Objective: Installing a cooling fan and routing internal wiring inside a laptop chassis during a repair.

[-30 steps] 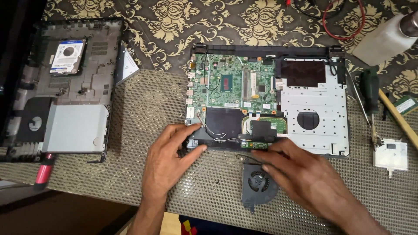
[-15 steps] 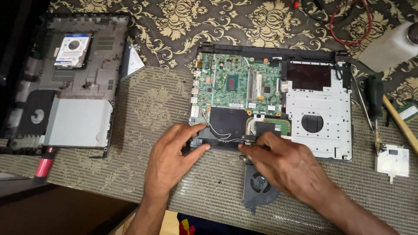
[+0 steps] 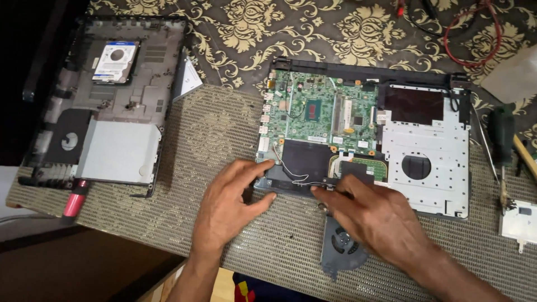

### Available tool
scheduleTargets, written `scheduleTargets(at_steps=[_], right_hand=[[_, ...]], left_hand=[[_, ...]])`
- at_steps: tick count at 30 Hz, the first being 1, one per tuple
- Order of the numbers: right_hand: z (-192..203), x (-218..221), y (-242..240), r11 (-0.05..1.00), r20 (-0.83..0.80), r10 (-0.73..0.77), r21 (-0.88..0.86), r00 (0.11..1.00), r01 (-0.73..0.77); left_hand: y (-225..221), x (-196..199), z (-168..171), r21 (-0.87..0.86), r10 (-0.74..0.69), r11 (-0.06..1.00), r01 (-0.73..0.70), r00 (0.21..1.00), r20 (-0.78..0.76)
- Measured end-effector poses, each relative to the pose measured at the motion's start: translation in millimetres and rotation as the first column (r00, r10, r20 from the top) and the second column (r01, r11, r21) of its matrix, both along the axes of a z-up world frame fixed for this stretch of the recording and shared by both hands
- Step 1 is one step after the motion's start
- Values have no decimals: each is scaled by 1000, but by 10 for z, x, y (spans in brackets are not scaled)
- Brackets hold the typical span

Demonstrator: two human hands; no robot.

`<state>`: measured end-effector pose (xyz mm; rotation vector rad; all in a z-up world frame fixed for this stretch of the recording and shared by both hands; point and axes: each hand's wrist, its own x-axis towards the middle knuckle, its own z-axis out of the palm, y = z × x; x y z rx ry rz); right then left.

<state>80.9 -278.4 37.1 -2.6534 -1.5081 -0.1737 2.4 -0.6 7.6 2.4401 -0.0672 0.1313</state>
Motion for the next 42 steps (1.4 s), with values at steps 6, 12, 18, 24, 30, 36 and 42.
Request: scheduleTargets(at_steps=[6,12,18,24,30,36,42], right_hand=[[-20,7,3,987,-154,46,159,987,-21],[-5,21,50,976,-194,54,220,980,-10],[-37,-1,-25,982,-261,31,187,965,19],[131,326,-911,874,-183,-378,255,908,415],[-436,827,-2381,551,-465,-653,251,598,796],[-817,790,-2603,554,-507,-584,321,633,768],[-606,810,-2362,565,-488,-619,266,615,781]], left_hand=[[29,-33,-40,-3,80,997,-80,997,-19],[-8,10,-94,-52,27,998,-24,999,43],[-20,50,108,-122,54,991,-62,996,-70],[-25,56,109,-137,58,988,-69,995,-81],[14,35,-17,-90,51,994,-59,994,-92],[25,29,-109,-56,29,998,-32,999,-40],[28,27,-117,-14,36,999,-37,998,-45]])
